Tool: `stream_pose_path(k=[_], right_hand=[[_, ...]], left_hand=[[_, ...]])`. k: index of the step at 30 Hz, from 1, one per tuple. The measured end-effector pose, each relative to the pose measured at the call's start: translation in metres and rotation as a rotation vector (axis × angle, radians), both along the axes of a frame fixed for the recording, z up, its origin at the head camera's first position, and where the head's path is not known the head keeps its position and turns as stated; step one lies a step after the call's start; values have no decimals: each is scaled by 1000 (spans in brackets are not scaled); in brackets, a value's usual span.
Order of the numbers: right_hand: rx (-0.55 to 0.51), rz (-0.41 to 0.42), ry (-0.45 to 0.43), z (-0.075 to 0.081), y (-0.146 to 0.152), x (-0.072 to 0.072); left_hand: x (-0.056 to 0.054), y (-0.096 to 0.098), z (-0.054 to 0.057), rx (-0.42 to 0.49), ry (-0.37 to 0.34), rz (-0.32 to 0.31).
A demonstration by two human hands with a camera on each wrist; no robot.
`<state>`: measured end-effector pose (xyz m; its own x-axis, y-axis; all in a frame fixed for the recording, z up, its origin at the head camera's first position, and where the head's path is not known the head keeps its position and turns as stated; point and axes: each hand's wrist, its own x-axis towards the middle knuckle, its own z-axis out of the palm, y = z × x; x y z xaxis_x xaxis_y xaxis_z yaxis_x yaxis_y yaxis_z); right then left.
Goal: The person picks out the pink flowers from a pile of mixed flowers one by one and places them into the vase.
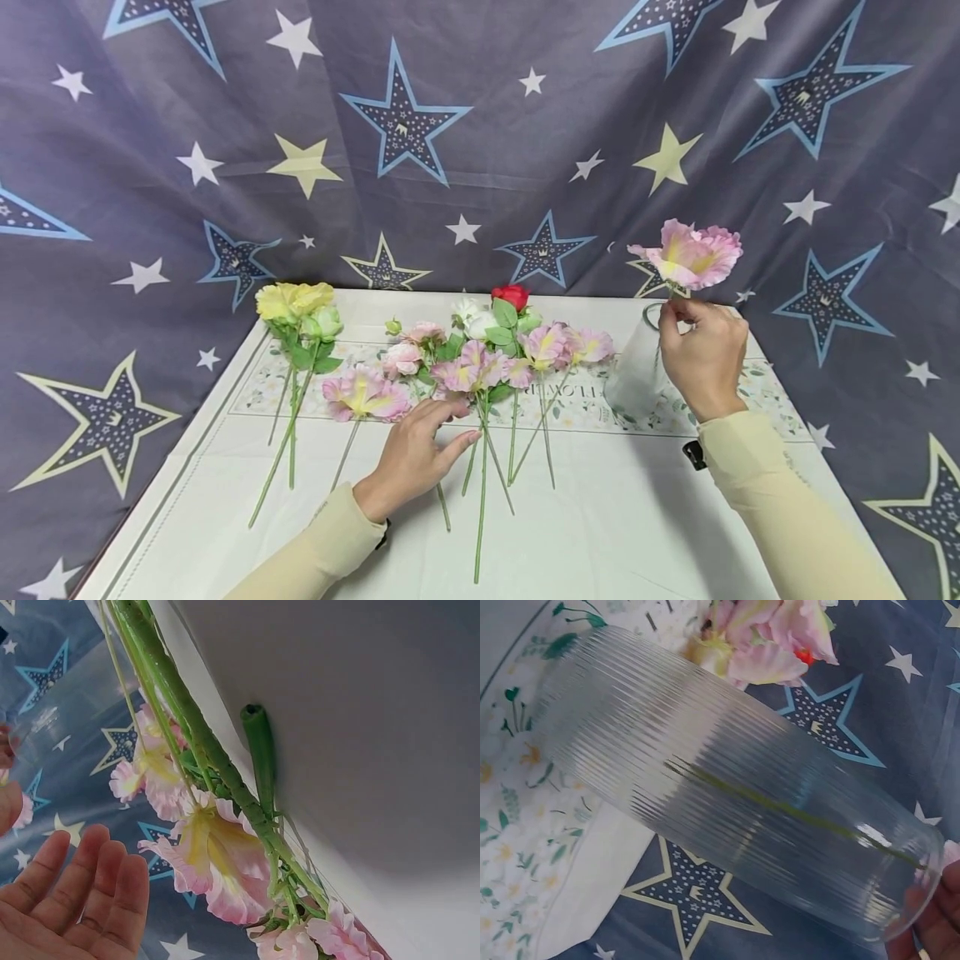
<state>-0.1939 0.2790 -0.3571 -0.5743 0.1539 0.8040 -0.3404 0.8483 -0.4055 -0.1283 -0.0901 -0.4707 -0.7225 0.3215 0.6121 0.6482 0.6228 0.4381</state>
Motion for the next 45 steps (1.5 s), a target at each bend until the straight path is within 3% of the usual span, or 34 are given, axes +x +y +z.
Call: stream_pose_path(k=[9, 17, 26, 35, 40, 45], right_hand=[[-11, -4, -49, -13, 1, 2], [-44, -47, -147, -17, -2, 8], [-84, -26, -37, -22, -5, 13], [-166, -26, 48, -29, -16, 28], [-205, 10, 114, -34, -32, 36], [-174, 57, 114, -38, -44, 43]], left_hand=[[0, 0, 0, 0, -7, 1], [1, -1, 0, 13, 2, 7], [2, -2, 0, 19, -15, 19], [2, -5, 0, 3, -47, 28], [1, -8, -1, -3, -57, 37], [2, -11, 0, -2, -47, 47]])
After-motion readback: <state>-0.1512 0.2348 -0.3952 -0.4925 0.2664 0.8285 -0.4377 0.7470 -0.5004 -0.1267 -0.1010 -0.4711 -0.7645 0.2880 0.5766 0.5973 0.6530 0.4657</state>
